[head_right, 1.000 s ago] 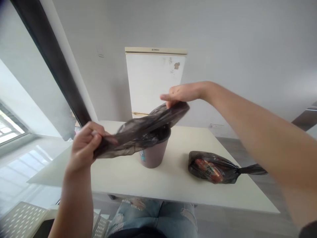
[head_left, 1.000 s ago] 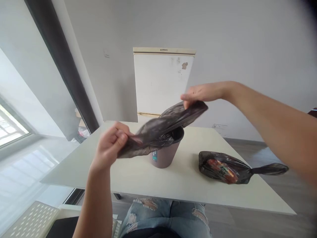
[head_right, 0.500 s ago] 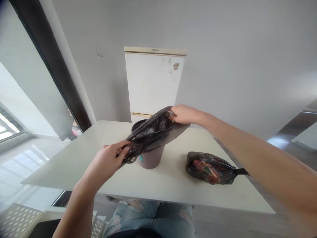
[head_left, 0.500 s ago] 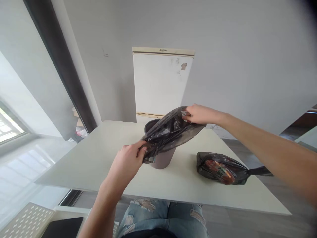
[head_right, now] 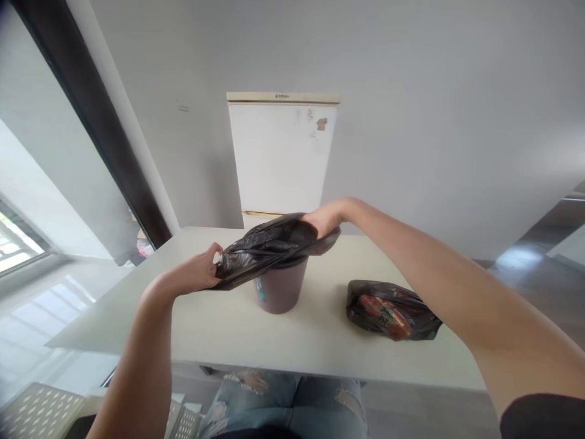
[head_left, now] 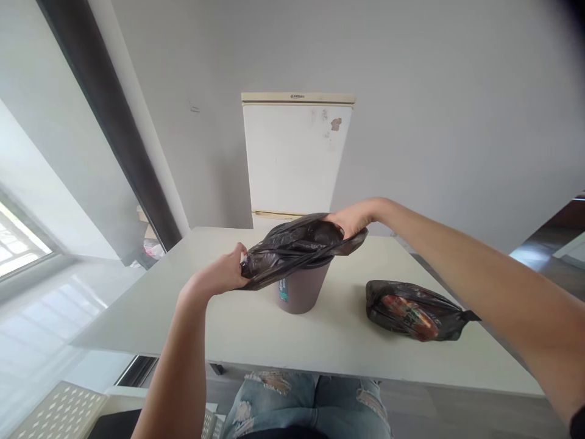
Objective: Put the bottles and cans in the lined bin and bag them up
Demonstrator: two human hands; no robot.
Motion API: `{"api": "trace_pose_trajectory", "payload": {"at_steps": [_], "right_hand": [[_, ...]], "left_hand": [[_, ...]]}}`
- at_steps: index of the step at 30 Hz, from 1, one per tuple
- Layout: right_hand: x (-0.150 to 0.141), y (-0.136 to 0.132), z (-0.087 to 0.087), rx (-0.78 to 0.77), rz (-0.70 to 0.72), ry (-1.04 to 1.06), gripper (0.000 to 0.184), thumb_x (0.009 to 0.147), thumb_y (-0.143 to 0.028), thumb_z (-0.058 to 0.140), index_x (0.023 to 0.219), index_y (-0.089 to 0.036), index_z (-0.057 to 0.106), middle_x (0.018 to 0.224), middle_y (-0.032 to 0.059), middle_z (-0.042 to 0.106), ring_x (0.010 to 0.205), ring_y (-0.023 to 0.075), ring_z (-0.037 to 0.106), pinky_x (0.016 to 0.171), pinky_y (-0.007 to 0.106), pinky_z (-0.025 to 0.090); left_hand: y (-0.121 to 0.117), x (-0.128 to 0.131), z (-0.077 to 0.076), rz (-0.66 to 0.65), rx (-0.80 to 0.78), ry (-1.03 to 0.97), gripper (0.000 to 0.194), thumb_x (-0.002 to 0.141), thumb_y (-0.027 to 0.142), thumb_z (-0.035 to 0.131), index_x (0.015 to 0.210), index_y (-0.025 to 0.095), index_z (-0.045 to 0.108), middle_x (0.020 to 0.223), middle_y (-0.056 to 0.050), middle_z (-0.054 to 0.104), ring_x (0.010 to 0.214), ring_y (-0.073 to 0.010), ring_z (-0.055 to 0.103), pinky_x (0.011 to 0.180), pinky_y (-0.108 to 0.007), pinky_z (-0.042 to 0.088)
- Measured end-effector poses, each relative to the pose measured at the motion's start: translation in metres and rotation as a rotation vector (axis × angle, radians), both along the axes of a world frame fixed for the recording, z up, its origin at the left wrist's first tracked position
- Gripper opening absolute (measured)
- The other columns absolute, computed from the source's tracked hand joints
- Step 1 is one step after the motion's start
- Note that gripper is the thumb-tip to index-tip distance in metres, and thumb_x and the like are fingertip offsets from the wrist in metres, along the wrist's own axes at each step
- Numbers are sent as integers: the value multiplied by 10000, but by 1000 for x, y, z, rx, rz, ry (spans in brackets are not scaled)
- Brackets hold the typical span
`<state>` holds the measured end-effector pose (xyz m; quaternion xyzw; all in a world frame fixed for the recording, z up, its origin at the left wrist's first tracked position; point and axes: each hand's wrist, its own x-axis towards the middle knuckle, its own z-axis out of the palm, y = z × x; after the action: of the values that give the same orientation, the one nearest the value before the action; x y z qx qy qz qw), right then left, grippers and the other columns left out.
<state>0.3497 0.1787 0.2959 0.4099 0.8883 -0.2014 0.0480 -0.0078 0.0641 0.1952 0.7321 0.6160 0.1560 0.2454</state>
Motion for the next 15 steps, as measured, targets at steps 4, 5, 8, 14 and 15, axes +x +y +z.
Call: {"api": "trace_pose_trajectory", "payload": {"at_steps": [4, 5, 8, 14, 15], "right_hand": [[4, -3, -18, -34, 119, 10, 611, 606, -280, 844, 1193, -192, 698, 1182, 94, 762, 1079, 301, 707, 858, 336, 596], [7, -3, -24, 2, 126, 43, 642, 606, -260, 837, 1225, -188, 687, 1211, 105, 755, 1110, 314, 698, 886, 336, 594], [18, 0, -49, 103, 77, 125, 716, 624, -237, 826, 1313, -191, 639, 1235, 122, 749, 1093, 325, 708, 892, 343, 603], [40, 2, -96, 174, -18, 425, 952, 648, -240, 785, 1539, -212, 449, 1531, 155, 565, 1301, 348, 615, 1024, 428, 571], [41, 1, -99, 119, -25, 489, 955, 656, -239, 766, 1552, -214, 437, 1536, 151, 560, 1302, 348, 612, 1012, 435, 576]], "left_hand": [[-1, 2, -17, -33, 35, 2, 655, 676, 166, 662, 1299, 271, 487, 857, -16, 719, 746, -225, 671, 604, -278, 424], [-1, 6, -19, -14, 74, -7, 666, 683, 164, 672, 1310, 281, 479, 934, -32, 738, 806, -236, 690, 632, -284, 445], [1, 21, -26, 100, 238, 0, 671, 746, 216, 722, 1352, 309, 450, 1090, -63, 750, 937, -273, 706, 690, -309, 472], [19, 31, -54, 117, 368, -174, 834, 757, 281, 819, 1470, 362, 394, 1381, -87, 666, 1079, -296, 686, 792, -343, 508], [23, 31, -59, 85, 368, -255, 874, 746, 286, 824, 1492, 369, 377, 1422, -84, 640, 1055, -279, 687, 799, -343, 519]]}}
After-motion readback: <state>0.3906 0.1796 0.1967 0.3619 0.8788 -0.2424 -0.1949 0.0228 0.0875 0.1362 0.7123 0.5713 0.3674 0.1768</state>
